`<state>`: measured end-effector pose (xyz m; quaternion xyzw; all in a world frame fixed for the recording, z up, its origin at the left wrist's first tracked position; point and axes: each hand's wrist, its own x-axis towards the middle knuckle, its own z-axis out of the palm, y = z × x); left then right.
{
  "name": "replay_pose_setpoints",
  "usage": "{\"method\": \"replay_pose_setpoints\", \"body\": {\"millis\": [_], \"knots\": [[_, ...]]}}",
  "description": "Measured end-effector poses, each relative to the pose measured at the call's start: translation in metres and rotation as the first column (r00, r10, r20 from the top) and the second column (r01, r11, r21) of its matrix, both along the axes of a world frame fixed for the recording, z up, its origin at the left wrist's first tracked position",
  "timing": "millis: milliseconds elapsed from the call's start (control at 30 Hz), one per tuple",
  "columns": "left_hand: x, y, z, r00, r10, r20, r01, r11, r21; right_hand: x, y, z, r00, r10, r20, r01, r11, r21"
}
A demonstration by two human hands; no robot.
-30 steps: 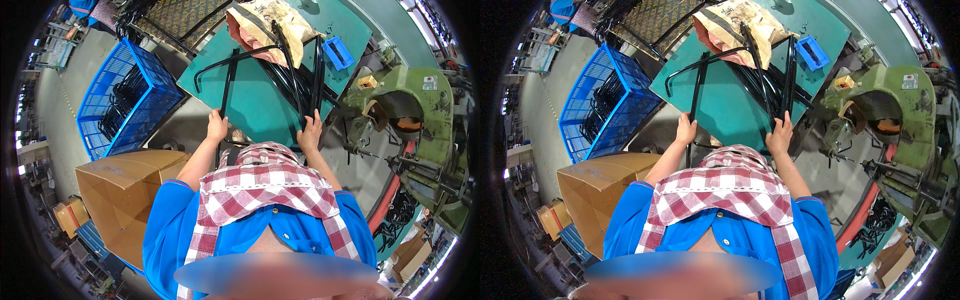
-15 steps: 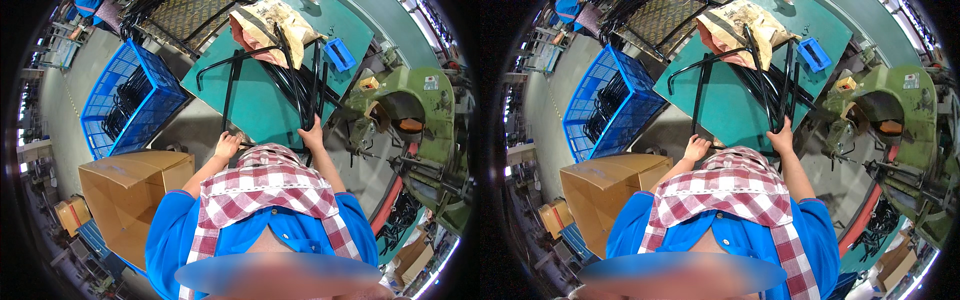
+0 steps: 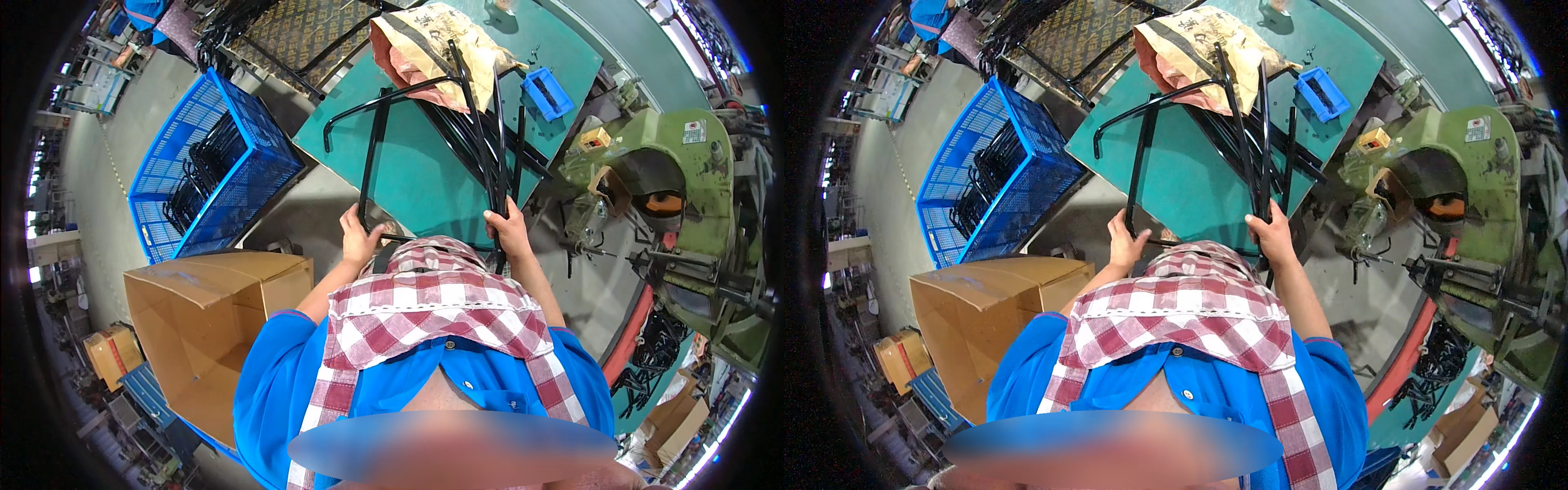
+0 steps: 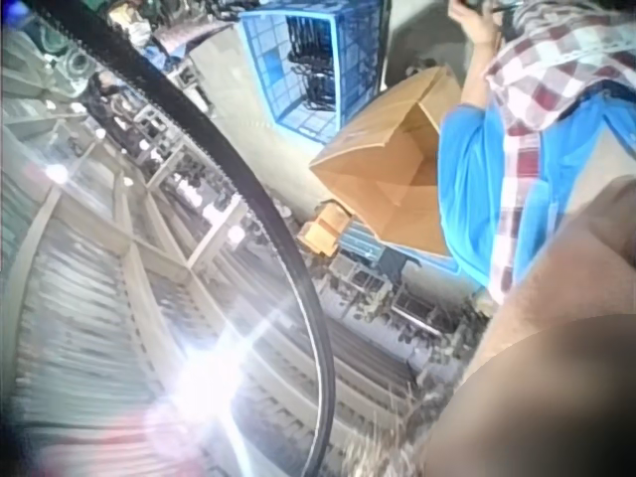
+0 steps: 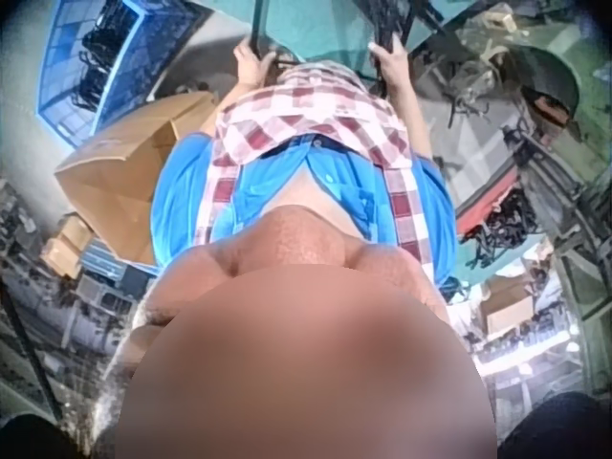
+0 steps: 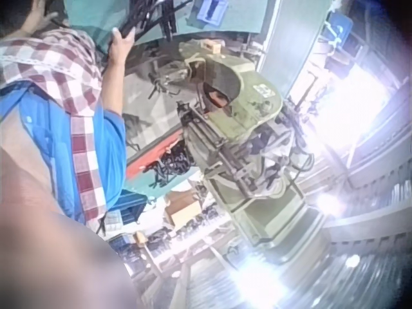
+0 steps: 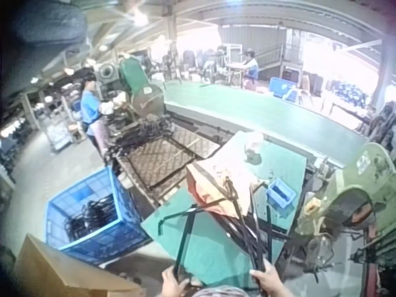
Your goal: The person repeatedly picks up long black metal rods, places them into a bending machine, and operates the lever to bend them. After each bend, the person removes the rod and places it into a blue crate. The process is repeated for multiple rods.
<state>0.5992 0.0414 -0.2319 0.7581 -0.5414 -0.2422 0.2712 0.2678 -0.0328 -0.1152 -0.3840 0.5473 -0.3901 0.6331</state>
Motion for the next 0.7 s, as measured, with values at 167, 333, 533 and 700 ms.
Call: {"method": "replay_pose_setpoints", "body": {"millis": [167, 333, 533, 700], "knots": [[0.026, -0.014, -0.016, 0.928, 0.169, -0.333, -0.059, 0.947, 0.316, 0.012, 0.000, 0.039, 0.998, -0.065, -0.007, 0.065, 0.996, -0.067], [0.018, -0.030, 0.039, 0.941, 0.120, -0.315, -0.049, 0.973, 0.224, 0.001, -0.017, 0.050, 0.998, -0.020, 0.065, 0.033, 0.979, -0.201], [0.021, -0.033, 0.058, 0.943, 0.113, -0.314, -0.095, 0.993, 0.071, 0.003, -0.031, 0.087, 0.965, 0.039, 0.259, 0.023, 0.973, -0.230], [0.016, -0.041, 0.098, 0.894, 0.093, -0.437, -0.107, 0.994, -0.007, 0.005, -0.029, 0.118, 0.981, 0.042, 0.191, 0.023, 0.944, -0.329]]}}
